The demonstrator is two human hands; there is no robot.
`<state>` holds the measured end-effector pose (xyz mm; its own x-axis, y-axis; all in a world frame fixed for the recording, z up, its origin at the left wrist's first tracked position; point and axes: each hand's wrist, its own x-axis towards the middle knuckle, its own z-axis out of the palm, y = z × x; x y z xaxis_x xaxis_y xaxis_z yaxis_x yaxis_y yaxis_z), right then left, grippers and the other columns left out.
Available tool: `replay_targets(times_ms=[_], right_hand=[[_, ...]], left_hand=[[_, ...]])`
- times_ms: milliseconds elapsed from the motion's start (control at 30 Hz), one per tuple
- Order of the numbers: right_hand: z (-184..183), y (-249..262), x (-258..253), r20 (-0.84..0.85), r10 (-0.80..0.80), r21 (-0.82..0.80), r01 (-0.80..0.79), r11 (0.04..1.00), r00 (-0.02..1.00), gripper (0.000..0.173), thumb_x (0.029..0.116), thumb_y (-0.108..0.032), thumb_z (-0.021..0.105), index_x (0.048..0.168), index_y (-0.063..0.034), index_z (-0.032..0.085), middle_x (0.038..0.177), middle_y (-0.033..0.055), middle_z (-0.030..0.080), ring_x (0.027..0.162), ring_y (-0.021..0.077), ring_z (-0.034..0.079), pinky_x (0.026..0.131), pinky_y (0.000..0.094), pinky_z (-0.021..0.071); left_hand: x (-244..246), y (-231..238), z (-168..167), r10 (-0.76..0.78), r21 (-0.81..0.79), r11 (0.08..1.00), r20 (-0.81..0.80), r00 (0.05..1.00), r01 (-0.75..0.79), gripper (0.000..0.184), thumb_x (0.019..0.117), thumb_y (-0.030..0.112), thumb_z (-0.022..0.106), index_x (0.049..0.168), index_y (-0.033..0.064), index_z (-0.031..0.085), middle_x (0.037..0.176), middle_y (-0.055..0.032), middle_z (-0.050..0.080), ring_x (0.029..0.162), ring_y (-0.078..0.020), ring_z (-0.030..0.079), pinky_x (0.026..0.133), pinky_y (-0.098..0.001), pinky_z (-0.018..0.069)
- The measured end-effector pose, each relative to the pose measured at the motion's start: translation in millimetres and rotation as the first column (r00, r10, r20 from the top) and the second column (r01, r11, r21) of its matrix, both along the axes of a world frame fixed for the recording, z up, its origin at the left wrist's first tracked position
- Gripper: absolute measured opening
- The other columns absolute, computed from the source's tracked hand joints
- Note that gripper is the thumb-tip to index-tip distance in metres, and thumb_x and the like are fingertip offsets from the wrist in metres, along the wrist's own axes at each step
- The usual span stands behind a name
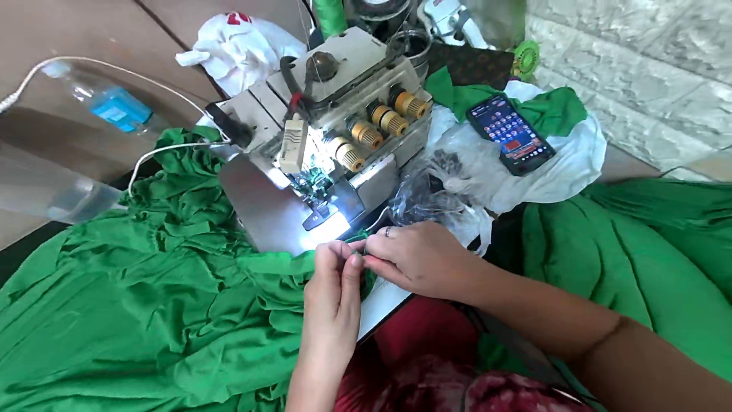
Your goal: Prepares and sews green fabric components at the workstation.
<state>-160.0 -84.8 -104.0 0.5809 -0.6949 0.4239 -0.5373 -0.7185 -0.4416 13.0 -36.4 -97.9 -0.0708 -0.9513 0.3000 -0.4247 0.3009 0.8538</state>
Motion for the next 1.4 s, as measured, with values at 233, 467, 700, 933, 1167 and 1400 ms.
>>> replay_targets(times_ms=[233, 467, 700, 933, 1167, 1400], right_hand=[[4, -23, -46, 0.056, -0.243, 0.052, 0.24, 0.969, 0.969, 0.036, 0.103, -0.036, 0.055, 0.092, -0.0049, 0.07, 0.075, 0.0091, 0.065, 0.063, 0.0246, 0.066, 0.052, 0.0462, 0.0538], [-13, -68, -105, -0.188, -0.522, 0.19, 0.552, 0.812, 0.832, 0.042, 0.1066, -0.036, 0.054, 0.129, 0.0002, 0.056, 0.091, 0.0268, 0.067, 0.077, 0.0505, 0.067, 0.065, 0.0719, 0.0495], [-13, -52, -76, 0.063, -0.243, -0.089, 0.248, 0.965, 0.968, 0.043, 0.1032, -0.034, 0.055, 0.121, 0.0031, 0.068, 0.131, 0.0303, 0.06, 0.124, 0.0503, 0.054, 0.102, 0.064, 0.0431], [-20, -15, -9, 0.001, 0.265, -0.169, -0.261, 0.95, 0.964, 0.039, 0.1027, -0.046, 0.054, 0.12, -0.0172, 0.073, 0.138, 0.0097, 0.063, 0.136, 0.0314, 0.052, 0.11, 0.0535, 0.0405], [-5, 7, 8, 0.084, 0.423, -0.157, -0.407, 0.9, 0.902, 0.034, 0.11, -0.034, 0.045, 0.101, -0.0132, 0.07, 0.11, 0.0031, 0.075, 0.125, 0.0187, 0.061, 0.117, 0.0424, 0.0351], [4, 40, 45, 0.24, 0.5, -0.031, -0.508, 0.861, 0.832, 0.036, 0.11, -0.036, 0.044, 0.112, -0.0093, 0.068, 0.091, 0.0054, 0.074, 0.083, 0.0155, 0.069, 0.085, 0.0343, 0.0499]], left_hand=[[34, 13, 21, 0.029, -0.092, 0.996, 0.23, 0.973, -0.009, 0.029, 0.1079, 0.027, 0.048, 0.108, 0.0007, 0.061, 0.113, -0.0078, 0.071, 0.097, -0.0083, 0.07, 0.083, -0.0258, 0.06], [141, 58, 46, 0.309, -0.092, 0.947, 0.527, 0.792, -0.309, 0.03, 0.1006, 0.02, 0.057, 0.124, 0.0058, 0.07, 0.121, -0.009, 0.072, 0.107, -0.0158, 0.07, 0.092, -0.0378, 0.0575], [155, 82, 58, 0.588, -0.128, 0.773, 0.512, 0.626, -0.622, 0.024, 0.0986, 0.021, 0.067, 0.107, -0.0013, 0.069, 0.086, -0.0146, 0.071, 0.072, -0.0213, 0.068, 0.067, -0.0449, 0.0556], [107, 46, 24, 0.414, 0.154, 0.808, 0.539, 0.734, -0.569, 0.049, 0.1021, 0.048, 0.056, 0.097, 0.0025, 0.074, 0.09, -0.0163, 0.072, 0.086, -0.036, 0.07, 0.075, -0.0636, 0.0535], [105, 36, 12, 0.42, 0.171, 0.877, 0.18, 0.89, -0.449, 0.021, 0.1015, 0.021, 0.06, 0.092, 0.0034, 0.066, 0.074, 0.0005, 0.064, 0.067, -0.0052, 0.063, 0.065, -0.0273, 0.0546], [107, 52, 66, 0.293, 0.174, 0.956, -0.574, 0.765, -0.235, 0.016, 0.1077, 0.025, 0.045, 0.102, 0.0231, 0.06, 0.084, 0.0093, 0.07, 0.075, 0.0001, 0.068, 0.068, -0.0191, 0.059]])
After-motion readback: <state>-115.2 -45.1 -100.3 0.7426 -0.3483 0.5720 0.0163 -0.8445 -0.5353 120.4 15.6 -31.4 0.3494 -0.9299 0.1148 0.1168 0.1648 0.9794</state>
